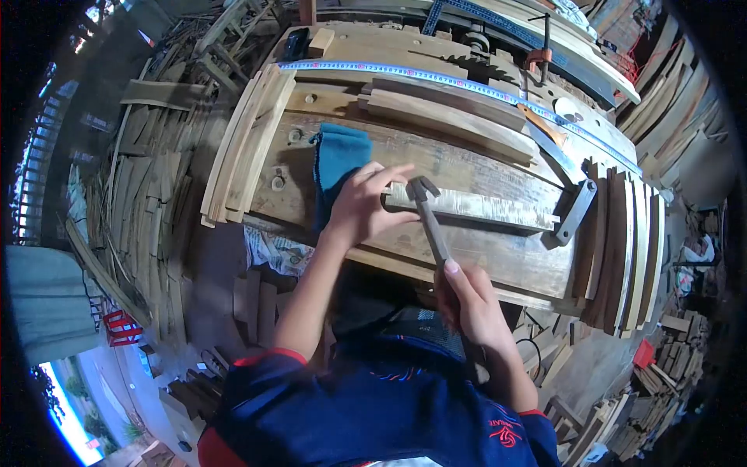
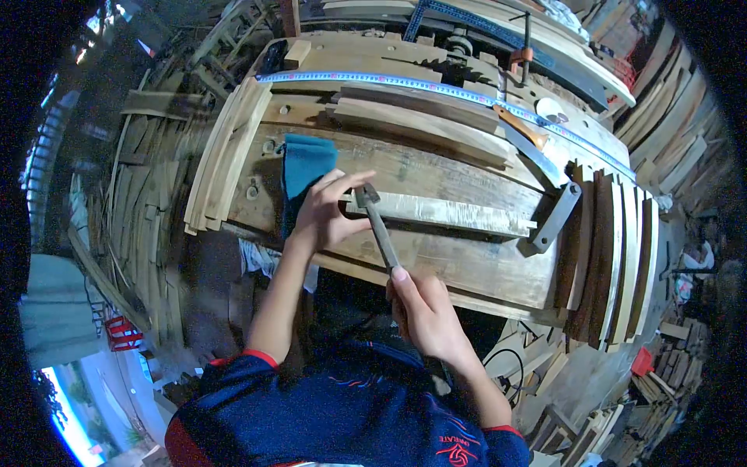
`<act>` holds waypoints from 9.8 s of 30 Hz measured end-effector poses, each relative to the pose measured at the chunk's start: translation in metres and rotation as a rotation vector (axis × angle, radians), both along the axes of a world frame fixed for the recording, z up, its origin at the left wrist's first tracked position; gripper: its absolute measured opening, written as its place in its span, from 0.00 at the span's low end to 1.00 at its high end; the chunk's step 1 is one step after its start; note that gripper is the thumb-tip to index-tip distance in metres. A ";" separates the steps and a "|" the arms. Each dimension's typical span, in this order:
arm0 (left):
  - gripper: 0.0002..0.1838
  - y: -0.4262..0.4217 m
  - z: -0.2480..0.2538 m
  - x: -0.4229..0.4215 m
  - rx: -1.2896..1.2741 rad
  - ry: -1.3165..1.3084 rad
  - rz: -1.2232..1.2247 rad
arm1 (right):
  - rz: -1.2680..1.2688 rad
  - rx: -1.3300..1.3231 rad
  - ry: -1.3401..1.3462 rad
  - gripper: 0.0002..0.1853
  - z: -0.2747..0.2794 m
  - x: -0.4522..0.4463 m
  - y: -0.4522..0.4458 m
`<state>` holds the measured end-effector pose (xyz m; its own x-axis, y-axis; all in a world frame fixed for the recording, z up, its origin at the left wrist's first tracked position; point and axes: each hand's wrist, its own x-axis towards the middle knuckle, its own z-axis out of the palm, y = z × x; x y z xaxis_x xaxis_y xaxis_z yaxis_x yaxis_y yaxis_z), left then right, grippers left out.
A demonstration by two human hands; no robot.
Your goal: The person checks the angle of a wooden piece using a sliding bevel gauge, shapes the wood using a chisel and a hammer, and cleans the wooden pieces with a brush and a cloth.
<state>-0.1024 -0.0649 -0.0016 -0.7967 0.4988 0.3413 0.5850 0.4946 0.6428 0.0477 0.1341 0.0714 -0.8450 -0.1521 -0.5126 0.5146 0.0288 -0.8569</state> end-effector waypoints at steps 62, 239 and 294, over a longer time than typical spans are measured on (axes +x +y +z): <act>0.22 0.003 0.002 0.000 0.038 0.000 -0.055 | -0.341 0.185 0.121 0.31 -0.049 0.053 0.036; 0.18 0.024 0.017 0.179 0.091 -0.934 0.003 | -0.443 0.960 0.528 0.36 -0.087 0.016 0.146; 0.21 0.001 0.005 0.127 0.425 -1.021 0.280 | -0.158 1.337 0.958 0.31 -0.082 -0.096 0.137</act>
<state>0.0249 -0.0636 0.0034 -0.8644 0.2589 -0.4310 -0.4037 0.1537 0.9019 -0.0483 0.2707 -0.0110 -0.8742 0.0532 0.4826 -0.0834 0.9627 -0.2572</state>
